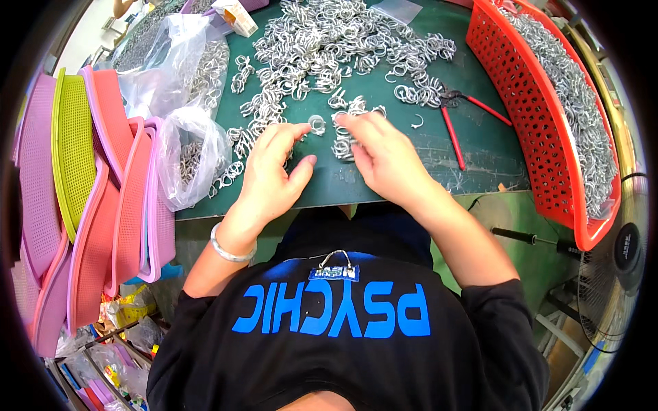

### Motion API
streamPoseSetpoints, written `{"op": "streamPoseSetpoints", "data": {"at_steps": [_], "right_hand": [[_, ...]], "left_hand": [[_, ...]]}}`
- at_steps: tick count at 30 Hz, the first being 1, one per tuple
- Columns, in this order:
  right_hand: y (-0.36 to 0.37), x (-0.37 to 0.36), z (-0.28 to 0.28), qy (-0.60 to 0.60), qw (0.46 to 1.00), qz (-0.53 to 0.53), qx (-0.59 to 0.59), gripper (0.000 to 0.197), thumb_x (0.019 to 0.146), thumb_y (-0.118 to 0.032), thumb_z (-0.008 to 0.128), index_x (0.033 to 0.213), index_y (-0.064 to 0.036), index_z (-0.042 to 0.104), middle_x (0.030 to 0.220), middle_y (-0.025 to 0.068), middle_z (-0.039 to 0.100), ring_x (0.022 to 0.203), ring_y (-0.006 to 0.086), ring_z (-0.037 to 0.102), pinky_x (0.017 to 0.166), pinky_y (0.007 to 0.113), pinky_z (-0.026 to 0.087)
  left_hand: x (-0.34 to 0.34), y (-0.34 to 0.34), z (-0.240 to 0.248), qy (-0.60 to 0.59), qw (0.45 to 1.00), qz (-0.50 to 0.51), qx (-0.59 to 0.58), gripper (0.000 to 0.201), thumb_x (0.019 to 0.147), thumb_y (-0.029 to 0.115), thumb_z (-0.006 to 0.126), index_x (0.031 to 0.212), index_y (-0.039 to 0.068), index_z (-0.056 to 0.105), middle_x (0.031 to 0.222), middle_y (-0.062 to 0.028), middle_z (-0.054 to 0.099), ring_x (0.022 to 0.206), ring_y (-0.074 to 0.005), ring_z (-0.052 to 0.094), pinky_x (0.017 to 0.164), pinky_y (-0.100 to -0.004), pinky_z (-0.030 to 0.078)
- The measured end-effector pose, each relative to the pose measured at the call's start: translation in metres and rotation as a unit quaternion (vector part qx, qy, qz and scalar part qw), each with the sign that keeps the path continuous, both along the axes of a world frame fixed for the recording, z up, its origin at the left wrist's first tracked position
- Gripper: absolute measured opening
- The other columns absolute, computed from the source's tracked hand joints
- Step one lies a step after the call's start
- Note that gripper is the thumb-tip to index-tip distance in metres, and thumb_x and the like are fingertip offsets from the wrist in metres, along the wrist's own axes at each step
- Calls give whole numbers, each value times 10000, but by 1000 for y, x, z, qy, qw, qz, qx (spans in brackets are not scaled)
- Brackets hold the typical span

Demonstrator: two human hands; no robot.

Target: The person picks up metal rings from a pile on the workbench and hooks them together by hand to form small clusters, occasionally placing the finished clusters into a red plastic bin.

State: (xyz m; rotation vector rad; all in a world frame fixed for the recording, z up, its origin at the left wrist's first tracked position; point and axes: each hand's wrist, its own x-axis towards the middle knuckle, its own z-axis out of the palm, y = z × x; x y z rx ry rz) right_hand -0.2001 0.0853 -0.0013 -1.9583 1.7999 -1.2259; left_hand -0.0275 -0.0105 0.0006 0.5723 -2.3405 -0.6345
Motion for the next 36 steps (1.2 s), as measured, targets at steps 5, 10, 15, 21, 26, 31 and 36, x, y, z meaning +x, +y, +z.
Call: {"op": "streamPoseSetpoints", "data": {"at_steps": [5, 10, 15, 21, 26, 31, 36], "right_hand": [[0, -4, -9, 45, 999, 27, 5, 365, 703, 69, 542, 1053, -30, 527, 915, 139, 527, 711, 271, 555, 601, 310, 463], [4, -2, -4, -16, 999, -21, -38, 378, 702, 74, 546, 1063, -35, 525, 934, 134, 527, 754, 286, 553, 616, 330, 462], [-1, -1, 3, -29, 996, -40, -71, 432, 686, 76, 540, 1103, -33, 500, 955, 149, 526, 816, 320, 537, 678, 349, 456], [-1, -3, 7, 9, 995, -43, -93, 448, 672, 85, 526, 1106, -23, 499, 837, 127, 518, 769, 302, 521, 671, 359, 444], [3, 0, 8, 40, 998, -16, -44, 496, 677, 71, 539, 1158, -25, 465, 856, 139, 535, 782, 315, 532, 701, 383, 442], [8, -4, 1, 49, 997, -1, 63, 513, 691, 63, 545, 1183, -43, 447, 924, 142, 554, 805, 313, 549, 694, 381, 450], [5, 1, 1, -87, 993, -2, 81, 497, 705, 63, 558, 1178, -48, 455, 909, 101, 544, 727, 195, 558, 648, 284, 458]], "left_hand": [[-3, 2, -2, -13, 1000, -2, -14, 404, 647, 66, 663, 1027, 2, 542, 893, -123, 539, 801, -272, 524, 702, -340, 428], [-4, 1, 0, -29, 999, 18, -25, 414, 641, 61, 672, 1030, 8, 542, 902, -126, 541, 824, -280, 522, 736, -353, 422], [-6, -2, 3, -43, 999, 13, -12, 417, 661, 100, 663, 1044, 4, 530, 938, -134, 524, 873, -306, 494, 778, -384, 397], [-7, -2, 4, -60, 998, 1, -27, 423, 662, 120, 671, 1047, 9, 534, 960, -135, 525, 893, -308, 494, 788, -389, 396], [-5, 5, 1, -64, 998, 2, -23, 419, 664, 123, 668, 1042, 0, 537, 967, -140, 522, 903, -317, 493, 792, -392, 394], [-6, 7, 4, -74, 996, 13, -51, 434, 652, 131, 688, 1048, 15, 553, 989, -130, 539, 917, -301, 503, 808, -377, 395], [-10, 15, 5, -102, 994, 8, -44, 417, 646, 204, 704, 1007, 34, 585, 961, -95, 534, 945, -270, 480, 851, -380, 321]]}}
